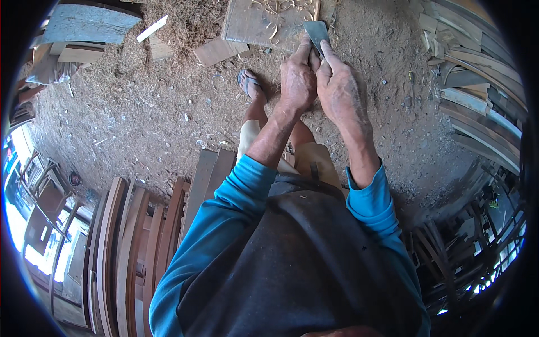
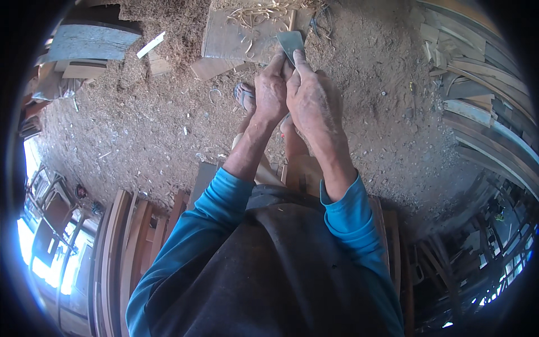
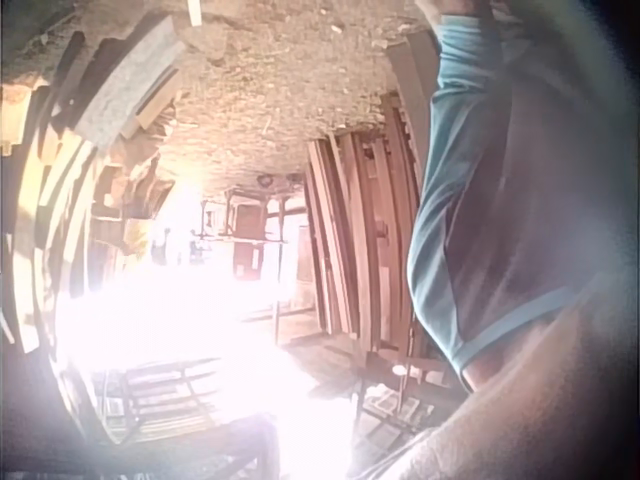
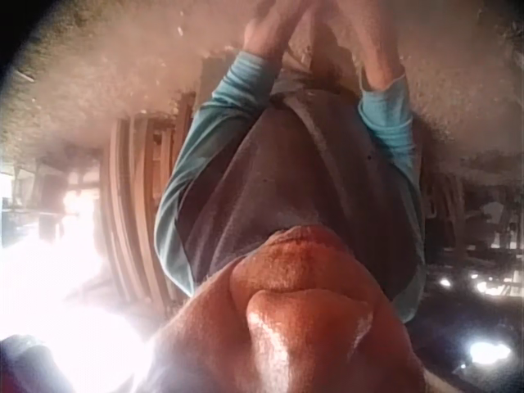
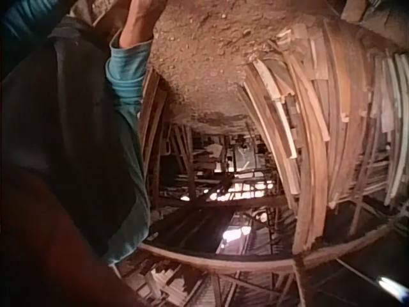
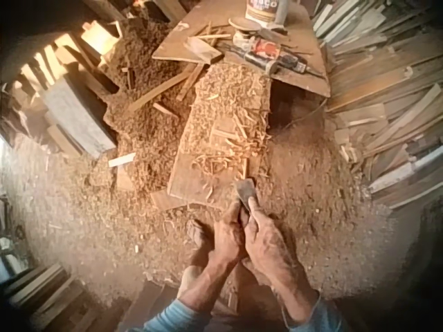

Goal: The person uses a small hand tool to shave and shape a thin piece of wood, repeatedly drawing the blade along the length of the wood to remove shavings.

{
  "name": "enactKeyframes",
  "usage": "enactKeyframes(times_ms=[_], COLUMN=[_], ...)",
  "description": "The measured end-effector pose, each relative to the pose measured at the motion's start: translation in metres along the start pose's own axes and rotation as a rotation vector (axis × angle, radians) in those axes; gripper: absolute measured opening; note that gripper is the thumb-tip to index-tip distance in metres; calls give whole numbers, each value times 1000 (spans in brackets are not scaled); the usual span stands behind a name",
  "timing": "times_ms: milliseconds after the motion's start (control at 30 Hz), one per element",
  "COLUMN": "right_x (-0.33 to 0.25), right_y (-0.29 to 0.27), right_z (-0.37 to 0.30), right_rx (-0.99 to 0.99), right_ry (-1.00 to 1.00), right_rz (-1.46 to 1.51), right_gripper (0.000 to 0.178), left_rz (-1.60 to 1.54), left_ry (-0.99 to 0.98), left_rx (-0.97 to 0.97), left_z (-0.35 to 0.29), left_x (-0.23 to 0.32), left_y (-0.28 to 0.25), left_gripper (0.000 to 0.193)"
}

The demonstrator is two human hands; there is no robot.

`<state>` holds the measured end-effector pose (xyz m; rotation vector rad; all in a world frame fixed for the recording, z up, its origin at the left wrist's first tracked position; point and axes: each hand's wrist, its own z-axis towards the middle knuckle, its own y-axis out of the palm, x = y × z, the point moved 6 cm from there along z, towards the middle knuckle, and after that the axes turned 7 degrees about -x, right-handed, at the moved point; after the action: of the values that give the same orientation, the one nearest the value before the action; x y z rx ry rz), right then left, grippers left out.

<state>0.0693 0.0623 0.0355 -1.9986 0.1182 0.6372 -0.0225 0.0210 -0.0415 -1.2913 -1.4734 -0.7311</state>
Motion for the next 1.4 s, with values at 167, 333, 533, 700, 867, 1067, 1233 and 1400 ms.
enactKeyframes(times_ms=[167,333,533,700,867,1067,1233,1400], right_x=[-2,-6,-10,-13,0,9,4,3], right_y=[0,7,5,-7,-22,1,11,16], right_z=[7,13,29,41,0,-12,-3,6], right_rx=[19,-28,33,-77,92,23,26,73], right_ry=[-1,67,57,255,94,64,24,20], right_rz=[-82,-134,-105,127,82,39,-65,-93], right_gripper=[41,45,46,47,46,43,43,45], left_rz=[-50,-101,-70,113,205,115,49,84], left_ry=[-3,-26,100,168,207,165,142,231], left_rx=[-15,-32,41,69,166,94,96,143], left_z=[-1,-2,-2,-7,-10,-16,-14,-13], left_x=[0,1,0,-5,0,1,-5,-3], left_y=[2,1,3,7,6,6,5,7], left_gripper=[59,61,59,53,52,60,65,66])
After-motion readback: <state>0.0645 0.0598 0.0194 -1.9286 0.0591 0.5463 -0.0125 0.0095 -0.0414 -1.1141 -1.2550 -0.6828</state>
